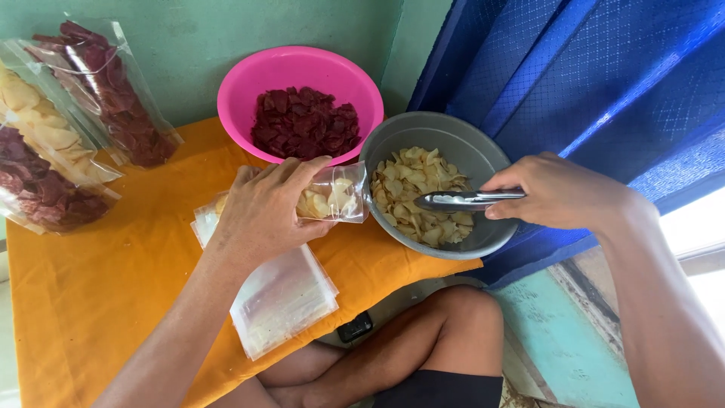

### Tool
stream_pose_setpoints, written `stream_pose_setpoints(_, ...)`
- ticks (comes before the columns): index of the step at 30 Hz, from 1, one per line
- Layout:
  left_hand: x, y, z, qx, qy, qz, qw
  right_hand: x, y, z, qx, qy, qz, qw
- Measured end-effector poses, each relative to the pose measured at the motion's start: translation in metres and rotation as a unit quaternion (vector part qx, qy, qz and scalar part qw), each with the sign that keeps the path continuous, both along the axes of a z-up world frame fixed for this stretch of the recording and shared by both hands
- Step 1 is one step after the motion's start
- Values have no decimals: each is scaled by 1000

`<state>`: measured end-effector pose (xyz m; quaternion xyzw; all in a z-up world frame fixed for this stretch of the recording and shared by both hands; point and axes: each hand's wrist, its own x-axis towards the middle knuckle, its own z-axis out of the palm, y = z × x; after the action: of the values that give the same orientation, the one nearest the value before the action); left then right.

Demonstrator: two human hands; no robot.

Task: The person is using metal tongs to fill clear plastic standing pouches with chips from a bowl on a low table.

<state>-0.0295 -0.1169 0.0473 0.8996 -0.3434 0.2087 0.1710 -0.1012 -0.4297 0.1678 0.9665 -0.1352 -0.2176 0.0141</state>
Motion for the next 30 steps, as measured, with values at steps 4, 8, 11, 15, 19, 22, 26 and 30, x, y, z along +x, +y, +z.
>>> stream_pose_setpoints(4, 4, -1, -4, 4, -6, 4, 1000, -5, -3, 10, 4, -23, -11, 1000)
stream_pose_setpoints(8, 7, -1, -5, -6, 9, 7, 1000, -12, 3, 12, 93, -175, 41, 979)
stream_pose_setpoints(11, 5, -3, -1, -11, 18, 5, 1000, -9, 11, 2, 166, -257, 150, 940)
stream_pose_setpoints(15, 0, -9, 3, -25, 12, -4, 1000, 6, 24, -23, 159, -351, 383, 839)
stream_pose_setpoints(19, 6, -4, -6, -23, -3, -1, 1000, 8, 46, -26, 150, -375, 400, 823)
stream_pose_setpoints(22, 12, 4, -7, -6, -39, 24, 999, 13, 39, -23, 156, -329, 356, 860)
stream_pose_setpoints(26, 21, 13, -3, 14, -52, 58, 997, 20, 11, -12, 127, -282, 236, 921)
stream_pose_setpoints(30, 24, 8, 1, 2, -80, 61, 995, 30, -22, -25, -1, -251, 113, 961)
